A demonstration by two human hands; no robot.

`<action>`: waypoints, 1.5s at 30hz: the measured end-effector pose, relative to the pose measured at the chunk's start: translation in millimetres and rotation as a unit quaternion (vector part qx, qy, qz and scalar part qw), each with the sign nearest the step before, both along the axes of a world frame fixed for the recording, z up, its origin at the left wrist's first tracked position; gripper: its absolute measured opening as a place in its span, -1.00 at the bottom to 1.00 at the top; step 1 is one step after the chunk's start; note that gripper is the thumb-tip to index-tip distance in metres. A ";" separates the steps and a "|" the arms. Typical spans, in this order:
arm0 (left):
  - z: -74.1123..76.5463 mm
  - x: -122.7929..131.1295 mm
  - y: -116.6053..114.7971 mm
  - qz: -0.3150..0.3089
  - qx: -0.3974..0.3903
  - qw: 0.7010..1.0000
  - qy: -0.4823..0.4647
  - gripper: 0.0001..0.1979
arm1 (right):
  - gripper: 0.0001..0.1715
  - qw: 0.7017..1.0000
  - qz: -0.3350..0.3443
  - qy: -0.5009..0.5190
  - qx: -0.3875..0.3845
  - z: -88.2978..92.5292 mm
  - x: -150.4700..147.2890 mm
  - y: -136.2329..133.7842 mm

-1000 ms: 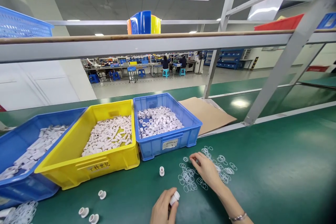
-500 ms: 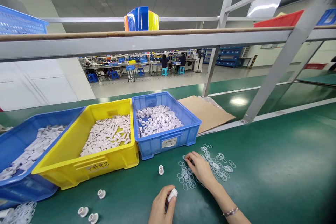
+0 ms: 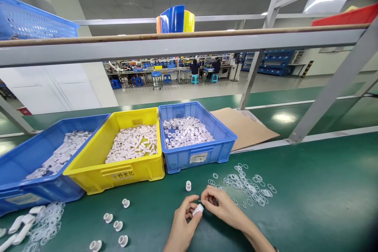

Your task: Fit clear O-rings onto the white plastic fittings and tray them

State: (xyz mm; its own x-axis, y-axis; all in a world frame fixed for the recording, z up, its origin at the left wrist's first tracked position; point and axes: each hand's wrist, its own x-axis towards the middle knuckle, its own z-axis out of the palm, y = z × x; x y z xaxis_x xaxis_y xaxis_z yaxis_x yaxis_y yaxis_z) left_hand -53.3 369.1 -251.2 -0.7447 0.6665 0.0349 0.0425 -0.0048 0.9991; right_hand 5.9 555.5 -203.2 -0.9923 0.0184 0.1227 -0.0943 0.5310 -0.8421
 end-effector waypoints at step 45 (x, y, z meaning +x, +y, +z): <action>12.4 3.1 -0.7 -0.029 0.039 0.997 -0.066 -0.53 | -0.75 0.993 0.015 -0.021 -0.116 5.8 1.1 -6.7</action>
State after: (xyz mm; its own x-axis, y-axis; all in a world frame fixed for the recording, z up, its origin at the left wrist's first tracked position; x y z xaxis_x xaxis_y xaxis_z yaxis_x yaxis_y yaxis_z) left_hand -50.2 368.4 -238.8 -0.7073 0.7069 -0.0067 -0.0913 -0.0820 0.9924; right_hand 7.0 548.8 -197.4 -0.9970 0.0122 0.0764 -0.0685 0.3200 -0.9449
